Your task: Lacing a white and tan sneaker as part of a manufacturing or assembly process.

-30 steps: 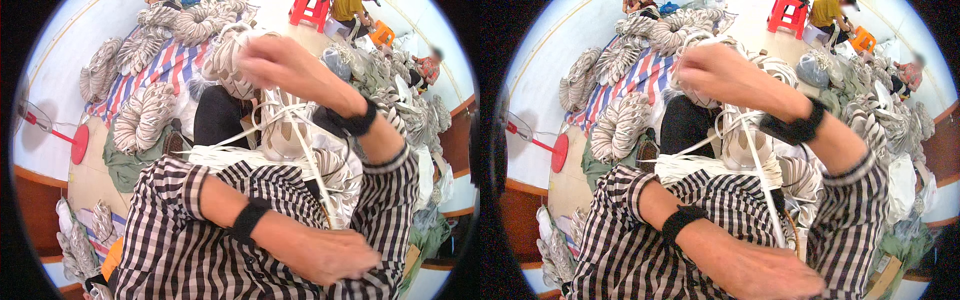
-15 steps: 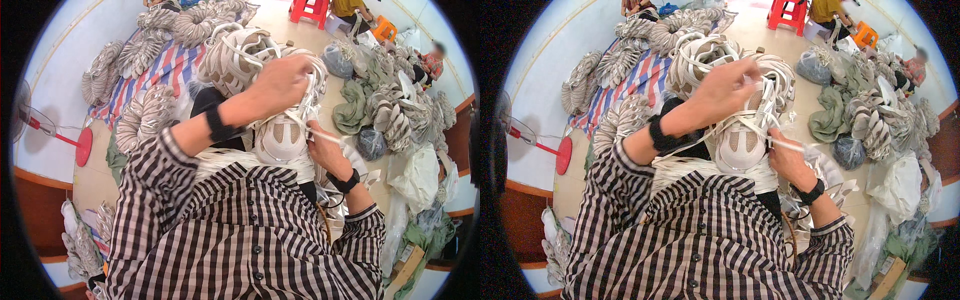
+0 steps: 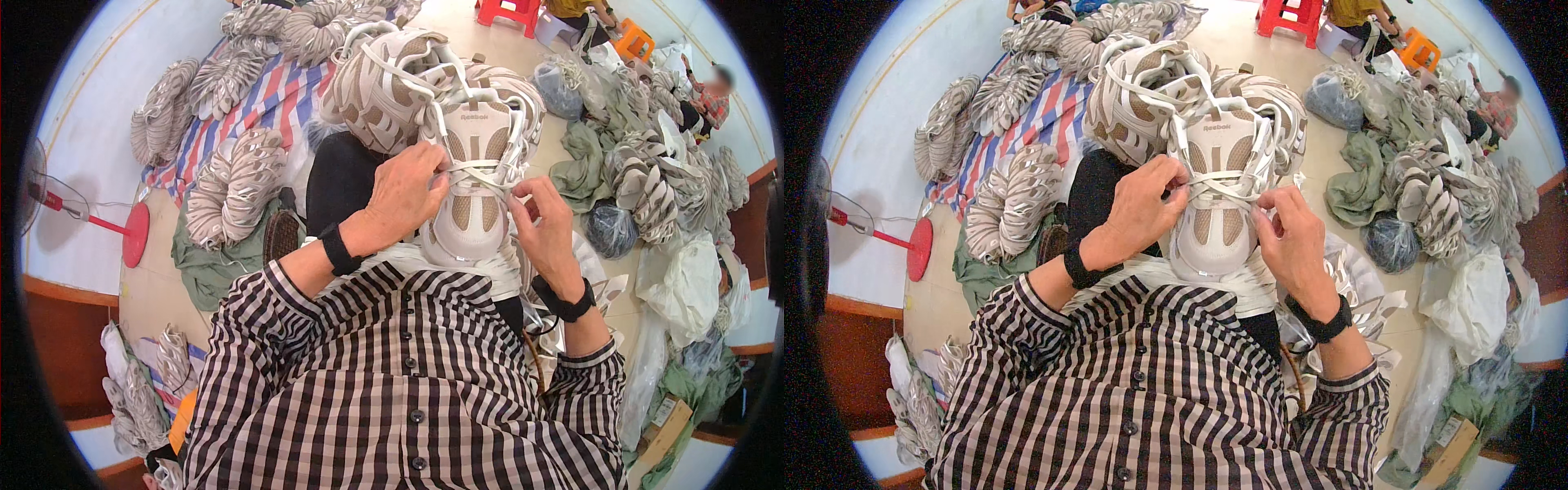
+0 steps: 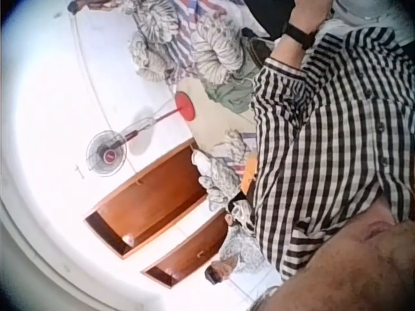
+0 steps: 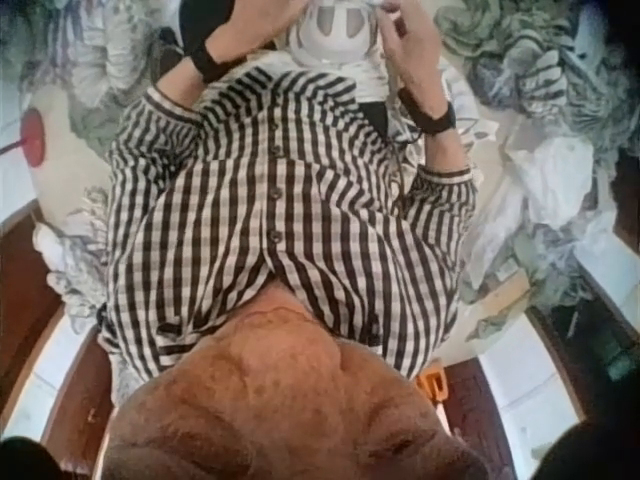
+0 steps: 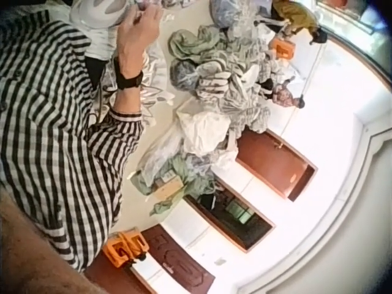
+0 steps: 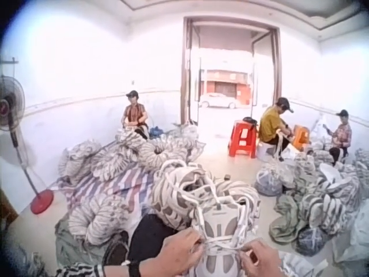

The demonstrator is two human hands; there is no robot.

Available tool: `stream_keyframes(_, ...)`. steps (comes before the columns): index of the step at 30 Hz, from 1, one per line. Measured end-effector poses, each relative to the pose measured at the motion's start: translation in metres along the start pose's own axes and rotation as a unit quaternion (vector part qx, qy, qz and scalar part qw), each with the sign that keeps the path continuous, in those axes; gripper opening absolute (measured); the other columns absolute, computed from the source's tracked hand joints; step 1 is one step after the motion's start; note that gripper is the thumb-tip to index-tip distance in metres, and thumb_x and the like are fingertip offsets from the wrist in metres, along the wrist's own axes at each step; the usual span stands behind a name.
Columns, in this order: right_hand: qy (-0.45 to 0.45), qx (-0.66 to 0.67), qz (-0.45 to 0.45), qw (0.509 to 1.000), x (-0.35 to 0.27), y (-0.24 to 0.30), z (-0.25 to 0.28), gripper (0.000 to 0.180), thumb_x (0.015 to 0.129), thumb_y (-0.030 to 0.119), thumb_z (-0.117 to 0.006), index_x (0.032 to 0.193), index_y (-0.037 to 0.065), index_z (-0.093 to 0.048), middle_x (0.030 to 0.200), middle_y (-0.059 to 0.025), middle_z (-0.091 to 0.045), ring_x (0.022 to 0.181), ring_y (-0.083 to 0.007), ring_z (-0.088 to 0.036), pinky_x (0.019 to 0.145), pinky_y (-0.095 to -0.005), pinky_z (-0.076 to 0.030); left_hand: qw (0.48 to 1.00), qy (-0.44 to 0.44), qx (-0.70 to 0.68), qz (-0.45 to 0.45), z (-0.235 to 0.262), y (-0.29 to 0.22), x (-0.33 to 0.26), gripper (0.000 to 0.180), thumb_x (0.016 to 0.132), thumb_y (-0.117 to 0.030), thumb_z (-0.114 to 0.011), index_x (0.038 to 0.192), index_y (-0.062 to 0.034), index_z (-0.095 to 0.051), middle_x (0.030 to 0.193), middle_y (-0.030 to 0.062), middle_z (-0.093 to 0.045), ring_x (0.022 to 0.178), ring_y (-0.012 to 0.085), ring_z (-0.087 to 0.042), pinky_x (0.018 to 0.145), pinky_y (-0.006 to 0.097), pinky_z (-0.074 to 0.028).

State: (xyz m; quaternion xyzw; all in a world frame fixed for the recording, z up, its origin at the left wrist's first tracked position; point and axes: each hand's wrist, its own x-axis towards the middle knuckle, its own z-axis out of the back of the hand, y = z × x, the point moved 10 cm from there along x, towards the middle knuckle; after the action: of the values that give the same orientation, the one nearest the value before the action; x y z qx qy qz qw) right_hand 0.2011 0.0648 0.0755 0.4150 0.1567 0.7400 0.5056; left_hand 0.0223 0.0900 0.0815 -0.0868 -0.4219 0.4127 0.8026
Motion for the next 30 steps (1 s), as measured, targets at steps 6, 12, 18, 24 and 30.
stream_keyframes(6,0.037,0.133,-0.128,0.982,-0.016,-0.047,-0.033,0.007,0.085,0.005,-0.058,0.086,0.0,-0.054,0.074,-0.0079,-0.054,0.059,-0.0145,-0.051,0.057,-0.0279,-0.043,0.995,0.009,-0.07,0.071,-0.003,0.008,0.001,0.009,0.079,-0.002,-0.058,0.086,0.0,-0.052,0.073,0.0117,-0.058,0.062,0.0213,-0.059,0.058,0.031,-0.046)
stream_keyframes(12,0.013,0.146,-0.148,0.978,-0.012,-0.043,-0.026,0.006,0.087,0.006,-0.057,0.086,0.0,-0.054,0.074,-0.0041,-0.053,0.061,-0.0104,-0.047,0.057,-0.0254,-0.041,0.967,0.081,-0.183,0.16,-0.003,0.025,0.015,0.007,0.083,-0.002,-0.055,0.086,0.0012,-0.05,0.067,0.0101,-0.057,0.059,0.0167,-0.057,0.057,0.03,-0.045)
stream_keyframes(18,0.059,0.161,-0.165,0.971,-0.015,-0.052,-0.035,0.005,0.088,0.005,-0.055,0.09,0.001,-0.053,0.077,-0.0027,-0.054,0.061,-0.0082,-0.046,0.056,-0.0243,-0.04,0.995,0.095,-0.026,-0.003,0.016,0.004,0.04,0.009,0.083,-0.005,-0.055,0.09,-0.0016,-0.051,0.07,0.0191,-0.058,0.065,0.0356,-0.059,0.058,0.039,-0.046)
stream_keyframes(24,0.06,0.287,-0.176,0.94,-0.005,-0.041,-0.016,0.004,0.089,0.006,-0.052,0.089,0.003,-0.05,0.073,0.0009,-0.052,0.062,-0.0046,-0.045,0.056,-0.0194,-0.037,0.987,0.132,0.083,-0.035,0.028,0.014,0.038,0.007,0.082,-0.005,-0.057,0.088,-0.0032,-0.055,0.07,0.0196,-0.058,0.07,0.0397,-0.058,0.059,0.043,-0.045)
stream_keyframes(30,0.049,-0.054,-0.031,0.997,0.001,-0.002,0.012,0.015,0.084,0.004,-0.06,0.098,0.001,-0.056,0.073,-0.0045,-0.057,0.063,-0.0096,-0.048,0.057,-0.0233,-0.04,0.989,0.108,0.087,-0.04,0.05,0.03,0.032,0.005,0.08,-0.004,-0.058,0.084,-0.0028,-0.056,0.067,0.0185,-0.057,0.067,0.0388,-0.057,0.057,0.042,-0.042)
